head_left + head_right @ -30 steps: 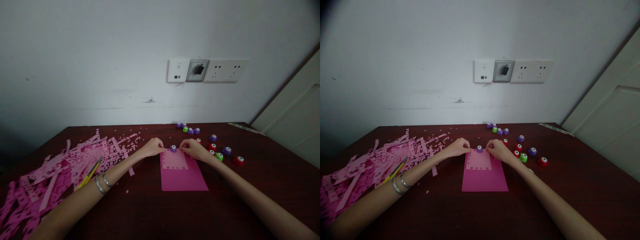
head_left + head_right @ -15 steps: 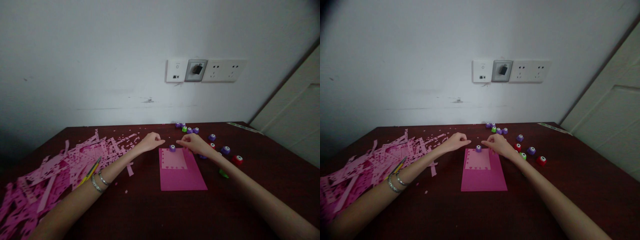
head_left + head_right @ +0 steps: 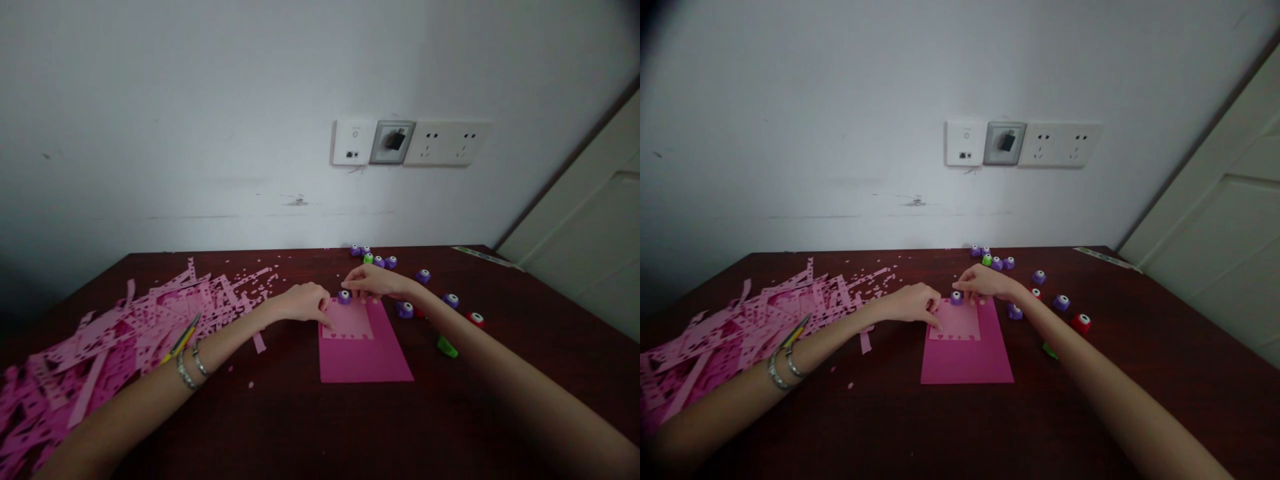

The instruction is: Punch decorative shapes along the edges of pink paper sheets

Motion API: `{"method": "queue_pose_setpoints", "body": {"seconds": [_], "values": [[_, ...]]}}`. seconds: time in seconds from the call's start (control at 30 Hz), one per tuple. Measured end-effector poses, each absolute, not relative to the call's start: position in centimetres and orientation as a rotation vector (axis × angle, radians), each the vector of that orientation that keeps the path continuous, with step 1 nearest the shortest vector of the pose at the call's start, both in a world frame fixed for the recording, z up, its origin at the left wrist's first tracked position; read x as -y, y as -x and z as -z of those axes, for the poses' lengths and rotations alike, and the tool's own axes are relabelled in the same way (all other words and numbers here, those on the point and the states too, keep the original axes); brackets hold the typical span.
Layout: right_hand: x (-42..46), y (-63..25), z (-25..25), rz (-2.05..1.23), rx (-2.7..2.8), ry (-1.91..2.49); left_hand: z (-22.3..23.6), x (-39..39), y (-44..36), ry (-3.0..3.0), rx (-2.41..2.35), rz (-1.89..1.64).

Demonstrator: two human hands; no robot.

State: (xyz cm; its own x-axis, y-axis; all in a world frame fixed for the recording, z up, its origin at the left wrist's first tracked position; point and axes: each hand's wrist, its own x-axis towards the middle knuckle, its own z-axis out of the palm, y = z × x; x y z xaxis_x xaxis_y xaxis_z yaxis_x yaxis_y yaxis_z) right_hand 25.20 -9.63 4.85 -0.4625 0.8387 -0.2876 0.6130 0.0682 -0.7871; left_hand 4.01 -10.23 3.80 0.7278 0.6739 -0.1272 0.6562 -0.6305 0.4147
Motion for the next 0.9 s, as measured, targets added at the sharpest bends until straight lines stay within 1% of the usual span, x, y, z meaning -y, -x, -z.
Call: {"method": "queue_pose_setpoints", "body": {"seconds": [0.2,0.53,0.7,0.83,0.9], "values": [[9.3,-24.8,-4.3,-1.540,2.071,1.428,-3.1,10.2,-4.1,-2.506,-1.027,-0.100],[9.2,-24.5,-3.8,-1.554,2.011,1.501,-3.0,10.7,-4.3,-2.499,-1.061,-0.142],[9.3,-24.8,-4.3,-1.514,2.027,1.558,-4.2,9.5,-4.1,-2.411,-1.058,-0.226],[9.2,-25.0,-4.7,-1.550,2.097,1.599,-5.3,7.9,-4.6,-2.326,-1.017,-0.345],[9.1,-24.9,-4.8,-1.569,2.131,1.598,-5.4,7.2,-5.1,-2.255,-0.990,-0.301]]}}
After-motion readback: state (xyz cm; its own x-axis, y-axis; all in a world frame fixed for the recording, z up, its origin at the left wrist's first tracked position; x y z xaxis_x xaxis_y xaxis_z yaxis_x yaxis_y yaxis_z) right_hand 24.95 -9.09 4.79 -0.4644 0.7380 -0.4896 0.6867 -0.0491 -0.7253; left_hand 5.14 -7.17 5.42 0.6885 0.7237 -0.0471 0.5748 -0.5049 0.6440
